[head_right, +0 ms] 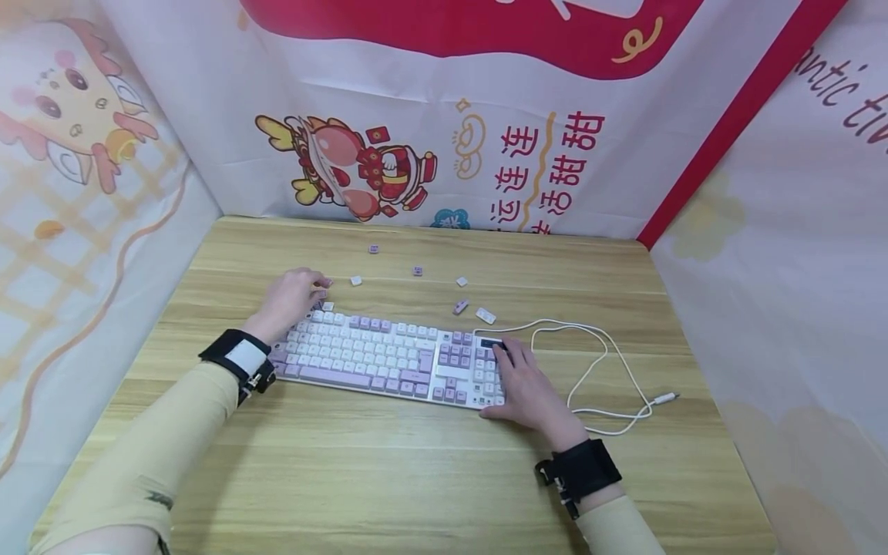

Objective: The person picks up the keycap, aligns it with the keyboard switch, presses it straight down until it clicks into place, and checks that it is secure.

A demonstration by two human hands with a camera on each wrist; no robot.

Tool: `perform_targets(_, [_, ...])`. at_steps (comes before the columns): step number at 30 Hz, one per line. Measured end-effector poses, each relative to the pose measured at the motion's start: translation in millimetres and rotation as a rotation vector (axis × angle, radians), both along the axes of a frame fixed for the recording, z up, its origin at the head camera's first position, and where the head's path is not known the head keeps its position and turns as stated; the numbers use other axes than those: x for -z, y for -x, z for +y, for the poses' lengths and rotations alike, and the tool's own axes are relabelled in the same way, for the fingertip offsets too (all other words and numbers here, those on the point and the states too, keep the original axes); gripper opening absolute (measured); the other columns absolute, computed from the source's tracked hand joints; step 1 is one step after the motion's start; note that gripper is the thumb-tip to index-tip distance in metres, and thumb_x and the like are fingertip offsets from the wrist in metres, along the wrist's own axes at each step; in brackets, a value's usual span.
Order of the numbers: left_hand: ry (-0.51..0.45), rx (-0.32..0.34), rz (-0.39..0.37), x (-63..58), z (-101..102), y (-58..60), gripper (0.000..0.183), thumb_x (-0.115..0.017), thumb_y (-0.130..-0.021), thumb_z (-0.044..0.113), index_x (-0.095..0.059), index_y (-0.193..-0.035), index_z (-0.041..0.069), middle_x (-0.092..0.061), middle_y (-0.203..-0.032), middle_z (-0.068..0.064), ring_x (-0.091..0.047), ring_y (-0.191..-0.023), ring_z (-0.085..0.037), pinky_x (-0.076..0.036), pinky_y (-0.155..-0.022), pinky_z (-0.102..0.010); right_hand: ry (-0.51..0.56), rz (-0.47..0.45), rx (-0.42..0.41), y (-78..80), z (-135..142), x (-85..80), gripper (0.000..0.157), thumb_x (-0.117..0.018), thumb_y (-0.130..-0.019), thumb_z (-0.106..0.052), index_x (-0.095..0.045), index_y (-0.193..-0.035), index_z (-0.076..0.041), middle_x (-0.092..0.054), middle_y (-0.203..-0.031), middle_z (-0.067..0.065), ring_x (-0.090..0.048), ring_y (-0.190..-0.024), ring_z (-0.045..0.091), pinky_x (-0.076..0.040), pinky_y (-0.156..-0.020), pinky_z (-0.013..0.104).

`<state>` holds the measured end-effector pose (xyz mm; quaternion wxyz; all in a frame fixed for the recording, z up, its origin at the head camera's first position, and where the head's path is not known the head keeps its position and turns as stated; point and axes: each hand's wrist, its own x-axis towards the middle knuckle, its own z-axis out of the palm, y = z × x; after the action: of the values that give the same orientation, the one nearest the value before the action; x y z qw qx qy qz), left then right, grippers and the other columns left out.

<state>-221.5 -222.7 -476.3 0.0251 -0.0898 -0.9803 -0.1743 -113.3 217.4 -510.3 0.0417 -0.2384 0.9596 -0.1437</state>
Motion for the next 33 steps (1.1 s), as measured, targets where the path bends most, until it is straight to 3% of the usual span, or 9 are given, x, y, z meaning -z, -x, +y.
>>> perform_targets(12, [0.096,0.003,-0.007,12.8,-1,11.2,0.021,-0.067,-0.091,0.005,-0.073,-0.110,0.002,-0.072,-0.106,-0.019,-0.069,-0.100,-0.036,-0.058,-0.081,-0.049,-0.005,0.032,-0.013,0.3,0,-0.5,0.123,-0.090,-0.059,-0.055,-0.034,-0.150,0.004,-0.032,-0.155,0.030,-0.036,-0.139,0.048,-0.042,-0.112,0.056])
perform_targets(26, [0.066,0.013,-0.028,19.3,1,13.7,0.017,-0.067,-0.089,0.003,-0.073,-0.105,0.000,-0.073,-0.104,-0.019,-0.070,-0.099,-0.035,-0.058,-0.084,-0.047,0.005,0.017,-0.003,-1.2,-2,-3.9,0.121,-0.091,-0.060,-0.054,-0.035,-0.150,0.005,-0.032,-0.155,0.030,-0.035,-0.140,0.048,-0.041,-0.113,0.056])
perform_targets(33, [0.015,0.004,0.020,15.6,2,10.1,0.018,-0.063,-0.094,0.004,-0.070,-0.109,-0.003,-0.070,-0.105,-0.021,-0.068,-0.098,-0.035,-0.057,-0.084,-0.046,0.016,0.037,-0.015,-1.5,-1,-1.7,0.121,-0.092,-0.059,-0.053,-0.036,-0.149,0.005,-0.033,-0.154,0.030,-0.036,-0.139,0.048,-0.042,-0.112,0.057])
